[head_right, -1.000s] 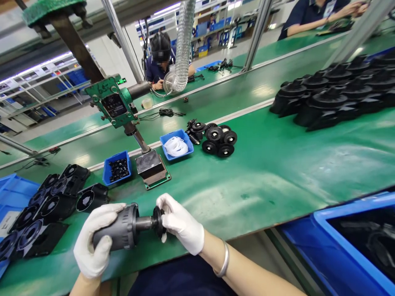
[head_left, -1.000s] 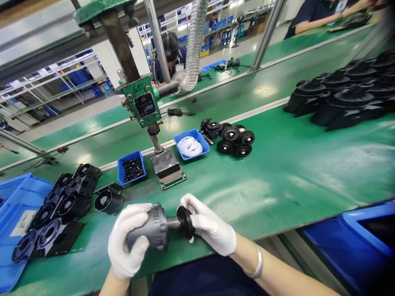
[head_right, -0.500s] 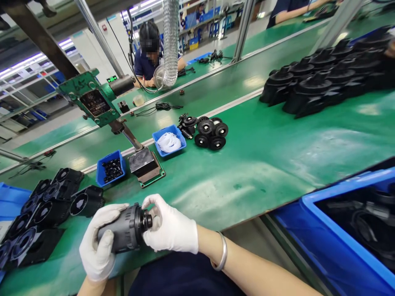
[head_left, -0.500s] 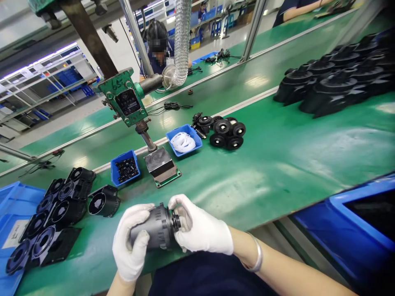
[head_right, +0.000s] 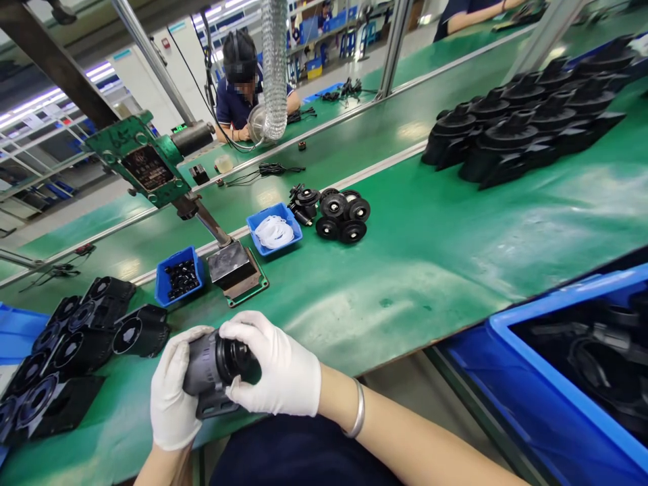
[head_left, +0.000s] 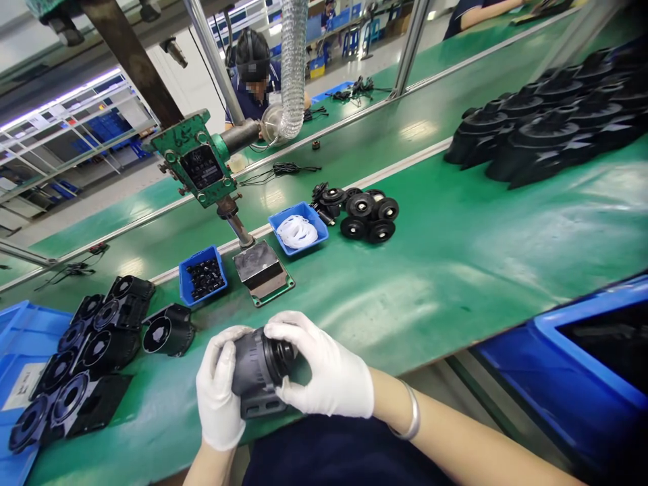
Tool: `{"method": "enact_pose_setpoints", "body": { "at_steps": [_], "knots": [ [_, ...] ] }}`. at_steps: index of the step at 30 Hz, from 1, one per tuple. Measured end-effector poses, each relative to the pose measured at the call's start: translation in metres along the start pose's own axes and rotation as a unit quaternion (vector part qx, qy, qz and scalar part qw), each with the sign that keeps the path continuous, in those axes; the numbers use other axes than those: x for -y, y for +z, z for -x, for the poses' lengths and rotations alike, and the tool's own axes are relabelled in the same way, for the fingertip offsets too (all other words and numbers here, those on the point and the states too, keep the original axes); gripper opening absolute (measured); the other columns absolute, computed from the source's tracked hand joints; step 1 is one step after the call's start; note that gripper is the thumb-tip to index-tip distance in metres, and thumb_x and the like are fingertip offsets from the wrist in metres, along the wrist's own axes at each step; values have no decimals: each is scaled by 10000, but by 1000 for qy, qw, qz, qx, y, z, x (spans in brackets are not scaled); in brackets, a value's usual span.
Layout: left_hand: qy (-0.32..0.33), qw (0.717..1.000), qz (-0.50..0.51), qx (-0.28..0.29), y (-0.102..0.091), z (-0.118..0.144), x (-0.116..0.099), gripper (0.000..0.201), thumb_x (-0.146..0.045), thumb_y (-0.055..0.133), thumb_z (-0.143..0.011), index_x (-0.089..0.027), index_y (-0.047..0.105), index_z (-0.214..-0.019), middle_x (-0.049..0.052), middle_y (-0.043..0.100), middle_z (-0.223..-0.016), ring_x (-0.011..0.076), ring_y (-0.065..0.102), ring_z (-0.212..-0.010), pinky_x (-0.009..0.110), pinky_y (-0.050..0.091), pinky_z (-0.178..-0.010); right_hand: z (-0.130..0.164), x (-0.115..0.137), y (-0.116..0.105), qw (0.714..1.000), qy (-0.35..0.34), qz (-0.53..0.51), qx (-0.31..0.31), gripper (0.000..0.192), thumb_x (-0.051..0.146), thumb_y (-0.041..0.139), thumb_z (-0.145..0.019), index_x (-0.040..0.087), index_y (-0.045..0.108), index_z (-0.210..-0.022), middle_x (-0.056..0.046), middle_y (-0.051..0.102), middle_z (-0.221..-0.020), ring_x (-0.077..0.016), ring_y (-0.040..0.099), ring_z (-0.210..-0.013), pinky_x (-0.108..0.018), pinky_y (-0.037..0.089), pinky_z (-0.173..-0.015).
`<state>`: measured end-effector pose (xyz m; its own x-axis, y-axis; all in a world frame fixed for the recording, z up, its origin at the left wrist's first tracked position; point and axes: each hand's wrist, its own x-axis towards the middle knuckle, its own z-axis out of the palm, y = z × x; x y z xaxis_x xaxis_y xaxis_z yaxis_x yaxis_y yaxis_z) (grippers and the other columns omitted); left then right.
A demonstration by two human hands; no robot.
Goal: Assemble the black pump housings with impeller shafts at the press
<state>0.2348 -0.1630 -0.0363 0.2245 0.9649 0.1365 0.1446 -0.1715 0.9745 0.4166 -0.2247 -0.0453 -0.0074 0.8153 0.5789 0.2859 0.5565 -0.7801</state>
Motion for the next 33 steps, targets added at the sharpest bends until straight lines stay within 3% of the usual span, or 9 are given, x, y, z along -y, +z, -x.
{"method": "enact_pose_setpoints", "body": {
  "at_steps": [4,8,13,17,22,25,28,33],
  "knots": [
    [-12,1000,2,8,0,0,4,275,-425,503,-945,-211,664,-1008,33,680,-1061,197,621,-1007,275,468,-914,-1,-9,-3,999,5,30,36,675,283,754,-712,226,441,-1307,-118,480,-1216,-250,568,-1080,-427,492,-948],
    [-21,1000,13,12,-1,2,8,284,-427,495,-948,-205,660,-1012,48,674,-1077,210,615,-1024,293,462,-927,1,-16,-5,999,4,19,50,658,310,777,-713,217,467,-1287,-115,486,-1188,-248,560,-1104,-434,482,-975],
    [4,1000,5,11,1,7,3,253,-404,497,-952,-210,649,-1007,49,666,-1072,209,616,-1018,294,469,-916,6,-16,-2,1000,18,5,23,673,322,773,-725,241,446,-1308,-106,491,-1149,-250,564,-1066,-437,500,-922],
    [98,995,-21,-5,2,10,0,169,-338,538,-934,-214,640,-984,54,655,-1068,224,616,-1020,333,477,-921,10,-10,2,994,100,-36,3,588,323,734,-771,252,482,-1298,-74,501,-1088,-224,570,-985,-410,500,-883],
    [234,971,-46,11,-5,13,4,180,-272,555,-907,-201,650,-1043,103,616,-1147,290,613,-1054,438,501,-885,10,1,7,968,205,-147,-6,519,352,708,-775,237,541,-1253,-55,487,-1061,-218,574,-960,-396,492,-887],
    [306,949,-69,27,-9,12,4,220,-245,579,-884,-200,650,-1087,118,607,-1168,308,613,-1058,464,513,-860,8,8,6,950,237,-202,-14,499,367,711,-765,231,566,-1223,-50,478,-1057,-213,575,-952,-393,487,-896],
    [361,929,-78,30,-8,10,0,251,-227,578,-879,-204,646,-1120,115,613,-1148,306,618,-1041,470,525,-833,7,13,3,947,255,-193,6,538,368,753,-725,235,586,-1219,-44,483,-1039,-223,570,-963,-403,474,-910],
    [396,913,-88,45,-7,8,-4,305,-189,593,-855,-221,638,-1155,101,619,-1117,293,623,-1015,462,540,-804,7,12,3,950,270,-156,23,569,363,792,-680,240,606,-1204,-31,483,-1007,-223,562,-935,-400,468,-880]
  ]
}}
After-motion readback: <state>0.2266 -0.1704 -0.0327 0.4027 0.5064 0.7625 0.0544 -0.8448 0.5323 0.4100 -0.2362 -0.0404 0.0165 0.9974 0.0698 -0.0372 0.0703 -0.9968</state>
